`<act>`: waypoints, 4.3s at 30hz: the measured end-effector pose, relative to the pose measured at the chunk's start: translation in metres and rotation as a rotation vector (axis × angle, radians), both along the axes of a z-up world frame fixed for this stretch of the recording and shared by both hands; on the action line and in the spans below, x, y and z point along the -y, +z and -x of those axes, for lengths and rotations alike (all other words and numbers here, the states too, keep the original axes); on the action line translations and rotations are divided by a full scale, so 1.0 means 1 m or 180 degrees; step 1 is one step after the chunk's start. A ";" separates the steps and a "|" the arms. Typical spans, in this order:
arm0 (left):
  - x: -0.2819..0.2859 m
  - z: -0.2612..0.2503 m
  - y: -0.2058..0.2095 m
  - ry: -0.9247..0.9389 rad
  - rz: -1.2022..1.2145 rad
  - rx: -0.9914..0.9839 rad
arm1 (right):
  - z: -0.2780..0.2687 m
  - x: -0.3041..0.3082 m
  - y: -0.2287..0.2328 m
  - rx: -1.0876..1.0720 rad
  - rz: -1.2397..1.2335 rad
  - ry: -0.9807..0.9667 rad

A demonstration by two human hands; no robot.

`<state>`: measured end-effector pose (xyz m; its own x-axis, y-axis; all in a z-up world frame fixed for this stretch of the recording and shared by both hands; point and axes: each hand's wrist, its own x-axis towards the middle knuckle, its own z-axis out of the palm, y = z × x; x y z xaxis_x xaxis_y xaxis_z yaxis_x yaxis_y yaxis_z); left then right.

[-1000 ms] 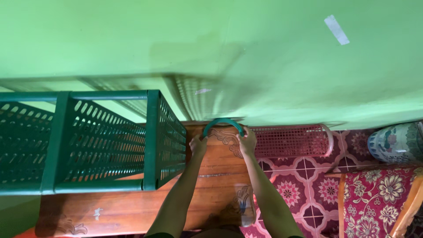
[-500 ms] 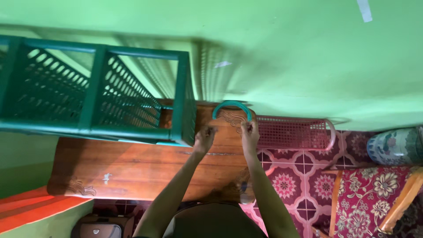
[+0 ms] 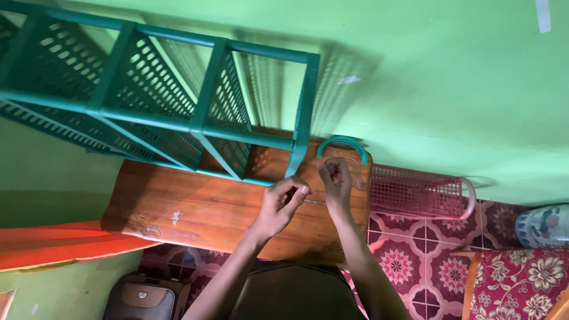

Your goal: The person assembles two plastic storage racks on a wooden table. They attach curved handles to a pink rack and then to a green rack, aligning and snapping the parts into place. The pink rack is set aside on the floor after assembly.

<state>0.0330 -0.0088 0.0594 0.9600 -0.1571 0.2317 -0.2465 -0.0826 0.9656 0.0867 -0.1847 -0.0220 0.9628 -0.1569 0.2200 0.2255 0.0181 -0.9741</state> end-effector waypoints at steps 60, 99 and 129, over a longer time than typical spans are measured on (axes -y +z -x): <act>-0.053 -0.067 0.142 -0.0048 -0.3500 0.0825 | -0.033 -0.015 0.147 0.1732 0.1568 0.0851; -0.062 -0.198 0.172 -0.0382 -0.3050 0.2407 | -0.122 -0.036 0.167 0.0278 0.0128 0.1033; -0.063 -0.216 0.176 -0.1108 -0.3290 0.1981 | -0.166 -0.031 0.147 0.0250 0.0367 0.1042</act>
